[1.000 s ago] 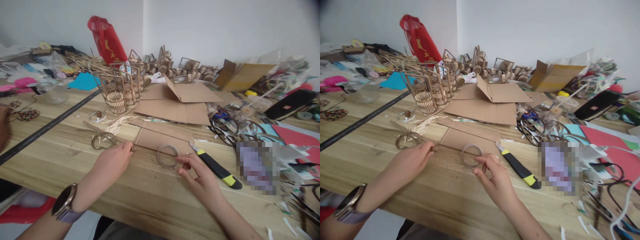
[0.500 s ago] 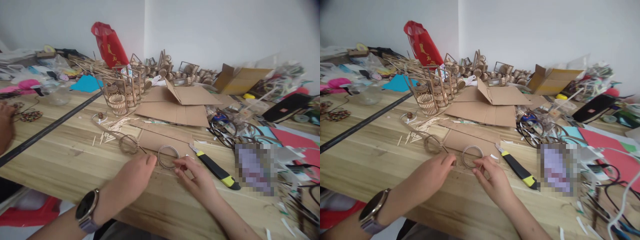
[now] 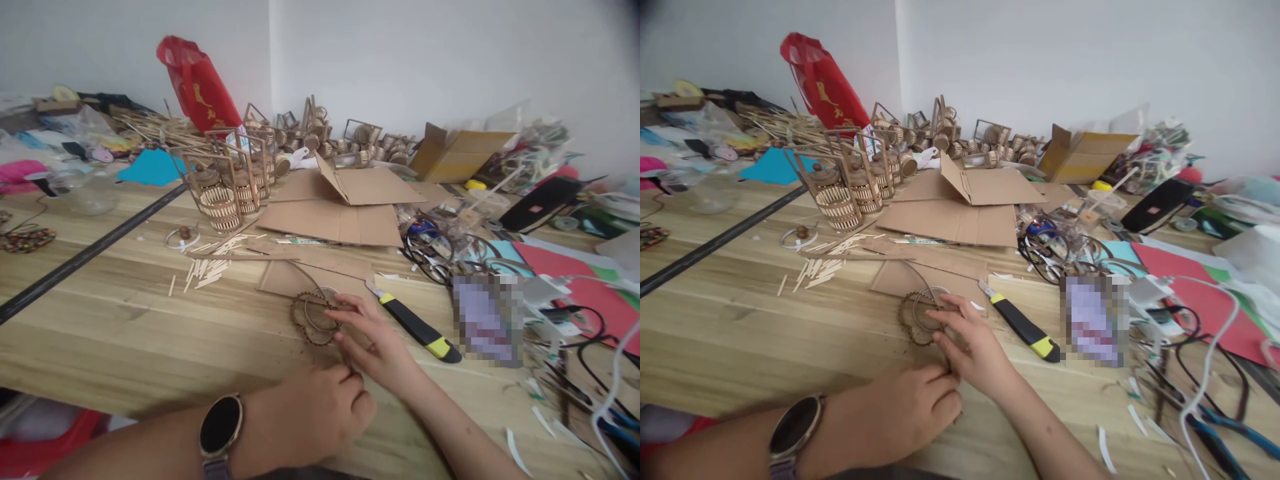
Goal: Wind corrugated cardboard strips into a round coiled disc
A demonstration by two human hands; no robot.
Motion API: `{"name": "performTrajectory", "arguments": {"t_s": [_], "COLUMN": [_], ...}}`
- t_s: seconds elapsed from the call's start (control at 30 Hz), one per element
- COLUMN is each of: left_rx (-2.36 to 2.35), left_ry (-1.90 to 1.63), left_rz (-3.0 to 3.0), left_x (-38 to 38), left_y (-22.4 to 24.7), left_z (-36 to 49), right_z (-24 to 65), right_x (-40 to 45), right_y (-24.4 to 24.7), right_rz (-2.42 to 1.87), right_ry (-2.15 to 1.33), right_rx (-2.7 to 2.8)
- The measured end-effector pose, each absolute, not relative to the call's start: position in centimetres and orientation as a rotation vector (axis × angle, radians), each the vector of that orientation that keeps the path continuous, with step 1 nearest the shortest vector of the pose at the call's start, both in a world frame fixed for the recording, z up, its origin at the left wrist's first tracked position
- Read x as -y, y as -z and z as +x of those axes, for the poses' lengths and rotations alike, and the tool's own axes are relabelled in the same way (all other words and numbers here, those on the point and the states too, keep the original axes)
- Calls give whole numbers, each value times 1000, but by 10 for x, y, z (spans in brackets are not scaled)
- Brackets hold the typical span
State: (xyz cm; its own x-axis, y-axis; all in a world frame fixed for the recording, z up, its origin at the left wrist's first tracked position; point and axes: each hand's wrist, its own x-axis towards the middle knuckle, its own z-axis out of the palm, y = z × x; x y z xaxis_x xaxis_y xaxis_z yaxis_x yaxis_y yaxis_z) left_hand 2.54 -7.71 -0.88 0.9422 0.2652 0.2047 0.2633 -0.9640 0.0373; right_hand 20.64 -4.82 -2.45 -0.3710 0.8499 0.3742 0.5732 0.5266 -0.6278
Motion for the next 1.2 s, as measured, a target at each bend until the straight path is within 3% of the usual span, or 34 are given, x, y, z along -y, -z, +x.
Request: {"name": "performTrajectory", "arguments": {"t_s": [0.2, 0.4, 0.77, 1.0, 1.2], "left_rx": [-325, -652, -733, -595, -755], "left_ry": [-389, -918, -889, -794, -918], "left_rz": [3052, 2626, 2092, 1958, 1554], "left_x": [68, 53, 28, 36, 27], "left_y": [5, -13, -4, 4, 10], "left_z": [20, 5, 6, 11, 9], "right_z": [207, 214, 220, 211, 215], "right_x": [46, 49, 49, 50, 56], "right_y": [30, 16, 6, 18, 14], "right_rz": [-1162, -1039, -1142, -1266, -1295], "right_ry": [-243, -68, 216, 195, -71], "right_rx": [2263, 2061, 2185, 2327, 2203]}}
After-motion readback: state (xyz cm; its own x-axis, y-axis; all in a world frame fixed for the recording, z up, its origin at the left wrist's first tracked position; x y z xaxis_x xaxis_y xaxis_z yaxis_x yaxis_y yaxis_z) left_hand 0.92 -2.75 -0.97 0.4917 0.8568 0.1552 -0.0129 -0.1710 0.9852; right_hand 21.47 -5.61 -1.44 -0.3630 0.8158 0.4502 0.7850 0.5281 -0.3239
